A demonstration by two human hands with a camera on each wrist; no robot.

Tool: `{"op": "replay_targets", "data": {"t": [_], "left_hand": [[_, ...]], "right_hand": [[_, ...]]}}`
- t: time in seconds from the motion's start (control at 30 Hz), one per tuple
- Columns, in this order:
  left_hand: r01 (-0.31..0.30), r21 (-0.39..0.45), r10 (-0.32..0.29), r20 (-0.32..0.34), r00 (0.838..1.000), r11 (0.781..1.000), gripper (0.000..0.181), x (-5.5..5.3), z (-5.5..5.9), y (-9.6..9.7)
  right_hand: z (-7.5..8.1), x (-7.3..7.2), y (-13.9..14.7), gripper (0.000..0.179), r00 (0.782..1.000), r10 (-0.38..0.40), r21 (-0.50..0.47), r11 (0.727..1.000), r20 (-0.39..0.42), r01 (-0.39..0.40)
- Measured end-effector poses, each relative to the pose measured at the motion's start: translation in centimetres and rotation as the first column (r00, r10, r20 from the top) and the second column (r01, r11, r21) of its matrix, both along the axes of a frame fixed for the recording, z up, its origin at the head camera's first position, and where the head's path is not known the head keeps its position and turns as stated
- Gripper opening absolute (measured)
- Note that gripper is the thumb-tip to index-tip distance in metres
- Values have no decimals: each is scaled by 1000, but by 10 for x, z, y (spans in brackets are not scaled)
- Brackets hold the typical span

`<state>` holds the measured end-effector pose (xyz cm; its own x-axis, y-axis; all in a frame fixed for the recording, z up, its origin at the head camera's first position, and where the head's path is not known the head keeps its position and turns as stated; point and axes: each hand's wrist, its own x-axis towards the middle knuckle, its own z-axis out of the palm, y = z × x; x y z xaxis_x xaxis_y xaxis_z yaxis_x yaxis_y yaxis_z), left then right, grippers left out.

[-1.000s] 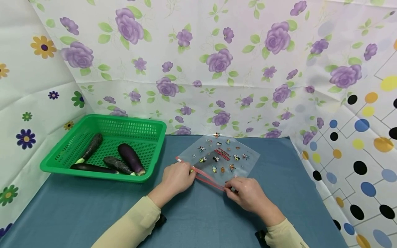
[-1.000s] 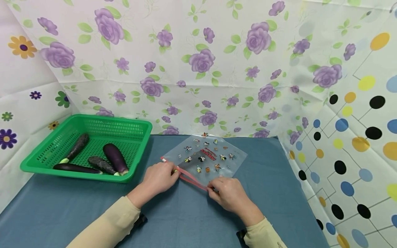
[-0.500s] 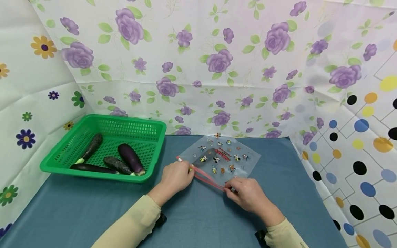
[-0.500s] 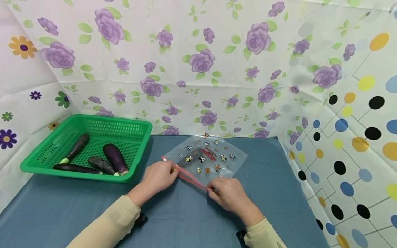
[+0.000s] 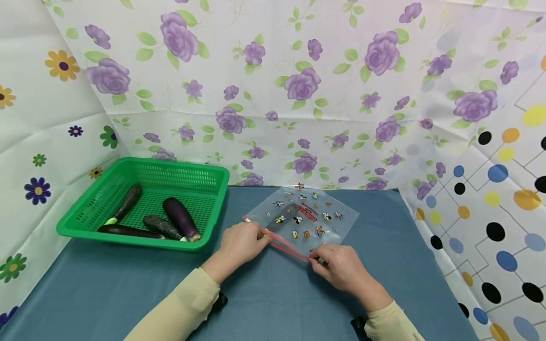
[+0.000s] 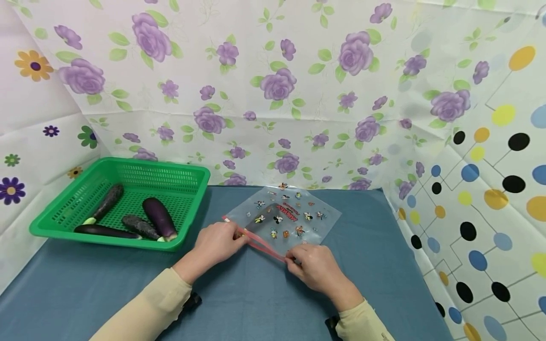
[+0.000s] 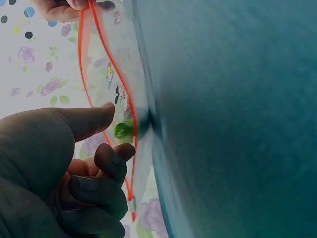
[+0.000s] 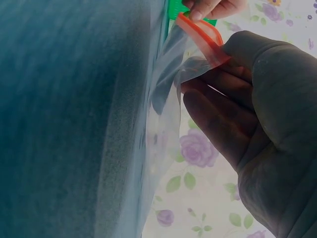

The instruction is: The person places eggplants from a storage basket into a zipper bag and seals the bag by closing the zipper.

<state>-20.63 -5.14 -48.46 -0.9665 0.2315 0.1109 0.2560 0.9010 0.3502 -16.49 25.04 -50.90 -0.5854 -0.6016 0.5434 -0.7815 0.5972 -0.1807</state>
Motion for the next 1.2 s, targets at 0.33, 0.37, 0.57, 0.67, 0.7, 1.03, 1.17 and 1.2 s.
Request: {"op": "replay_targets", "data": {"t": [0.33, 0.37, 0.57, 0.67, 0.7, 1.03, 1.17, 1.2], "left_hand": [[19, 14, -19, -14, 1000, 1000, 49, 9, 17, -4], [22, 19, -21, -23, 1000, 1000, 49, 10, 19, -4], [35, 50, -33, -55, 998, 998, 37, 16, 35, -8], [50, 72, -45, -69, 997, 996, 32, 18, 46, -11], [52, 79, -46, -81, 996, 995, 31, 18, 50, -12], [71, 139, -41, -207, 977, 988, 22, 19, 79, -35], [55, 176, -15, -221, 975, 983, 20, 18, 90, -49], [52, 186, -10, -224, 975, 981, 20, 18, 93, -52]], "right_hand": [[0, 0, 1, 19, 1000, -6, -3, 1000, -5, 6], [0, -1, 1, 19, 1000, -6, -3, 1000, -5, 6], [1, -1, 1, 19, 1000, -13, 1, 1000, -4, 13], [1, -1, 1, 19, 1000, -9, -3, 1000, -5, 9], [1, -1, 1, 19, 1000, -8, -5, 1000, -5, 8], [1, -1, 2, 19, 1000, -8, -3, 1000, -11, 8], [1, -1, 2, 19, 1000, -16, 4, 1000, -10, 16], [1, -1, 2, 19, 1000, -17, 6, 1000, -10, 17]]}}
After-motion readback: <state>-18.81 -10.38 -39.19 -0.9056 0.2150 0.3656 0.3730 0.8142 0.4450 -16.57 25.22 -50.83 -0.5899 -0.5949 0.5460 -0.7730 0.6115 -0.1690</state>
